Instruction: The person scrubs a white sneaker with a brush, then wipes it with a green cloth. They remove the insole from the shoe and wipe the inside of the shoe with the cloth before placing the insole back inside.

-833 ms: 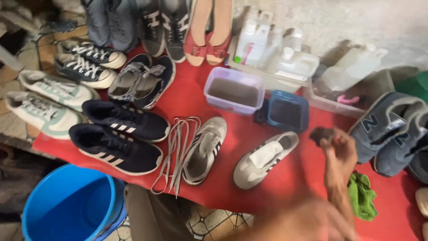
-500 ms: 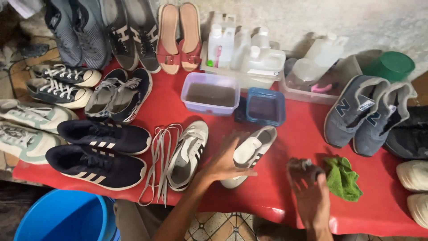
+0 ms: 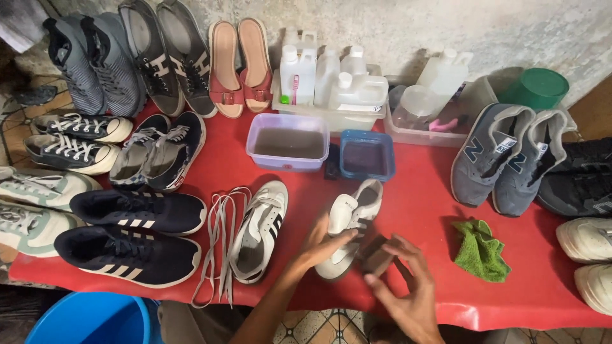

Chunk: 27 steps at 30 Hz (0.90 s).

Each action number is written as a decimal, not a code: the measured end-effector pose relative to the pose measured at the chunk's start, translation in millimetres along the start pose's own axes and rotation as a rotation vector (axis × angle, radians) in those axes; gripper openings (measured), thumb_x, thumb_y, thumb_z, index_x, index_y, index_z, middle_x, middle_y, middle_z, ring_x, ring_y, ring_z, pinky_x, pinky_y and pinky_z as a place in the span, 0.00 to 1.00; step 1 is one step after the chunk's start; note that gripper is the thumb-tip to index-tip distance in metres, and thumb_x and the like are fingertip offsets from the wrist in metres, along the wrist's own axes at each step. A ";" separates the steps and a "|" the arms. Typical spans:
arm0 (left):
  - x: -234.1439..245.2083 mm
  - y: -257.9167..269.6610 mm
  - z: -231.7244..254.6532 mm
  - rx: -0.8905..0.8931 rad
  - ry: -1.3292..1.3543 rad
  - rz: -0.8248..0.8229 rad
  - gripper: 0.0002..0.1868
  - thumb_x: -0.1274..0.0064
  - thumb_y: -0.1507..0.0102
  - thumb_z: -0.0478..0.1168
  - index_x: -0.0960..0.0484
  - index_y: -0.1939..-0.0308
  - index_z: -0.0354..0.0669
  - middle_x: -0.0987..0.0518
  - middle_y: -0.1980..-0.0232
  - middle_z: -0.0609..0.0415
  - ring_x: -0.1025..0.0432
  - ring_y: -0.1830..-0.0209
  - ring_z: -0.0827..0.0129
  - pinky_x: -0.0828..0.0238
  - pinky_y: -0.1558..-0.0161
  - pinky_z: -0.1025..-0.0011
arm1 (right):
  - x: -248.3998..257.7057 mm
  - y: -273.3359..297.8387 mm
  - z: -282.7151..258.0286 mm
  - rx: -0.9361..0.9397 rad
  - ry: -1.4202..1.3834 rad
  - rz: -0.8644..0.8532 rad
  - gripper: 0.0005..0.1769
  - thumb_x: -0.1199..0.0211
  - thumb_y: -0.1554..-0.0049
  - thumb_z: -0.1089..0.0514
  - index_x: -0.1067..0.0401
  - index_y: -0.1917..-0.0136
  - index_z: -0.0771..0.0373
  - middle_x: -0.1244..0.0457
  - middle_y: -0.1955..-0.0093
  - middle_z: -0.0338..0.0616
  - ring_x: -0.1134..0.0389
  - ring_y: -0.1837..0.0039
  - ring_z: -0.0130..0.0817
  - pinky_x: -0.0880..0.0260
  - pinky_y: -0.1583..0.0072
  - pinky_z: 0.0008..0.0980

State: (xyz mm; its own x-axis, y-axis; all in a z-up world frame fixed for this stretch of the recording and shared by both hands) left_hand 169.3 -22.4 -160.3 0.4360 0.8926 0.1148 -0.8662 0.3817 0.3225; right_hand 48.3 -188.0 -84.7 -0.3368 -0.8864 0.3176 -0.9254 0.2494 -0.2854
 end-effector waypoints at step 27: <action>16.1 -0.9 -5.9 0.112 0.204 0.093 0.26 0.39 0.47 0.54 0.18 0.49 0.48 0.18 0.50 0.57 0.21 0.53 0.72 0.25 0.54 0.73 | -56.7 26.3 -5.4 0.593 0.365 0.055 0.32 0.21 0.57 0.55 0.27 0.39 0.58 0.42 0.29 0.63 0.33 0.30 0.52 0.24 0.38 0.35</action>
State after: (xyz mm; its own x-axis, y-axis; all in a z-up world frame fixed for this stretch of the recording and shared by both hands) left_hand 175.7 -6.9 -164.3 0.2879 0.9568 -0.0397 -0.8626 0.2771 0.4232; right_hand 42.1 -129.0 -105.3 -0.5132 -0.6651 0.5424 -0.6895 -0.0569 -0.7221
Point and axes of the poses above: each hand's wrist, its own y-axis away from the middle knuckle, its own x-axis out of the back of the hand, z = x × y, the point moved 8 cm from there along -y, towards the middle knuckle
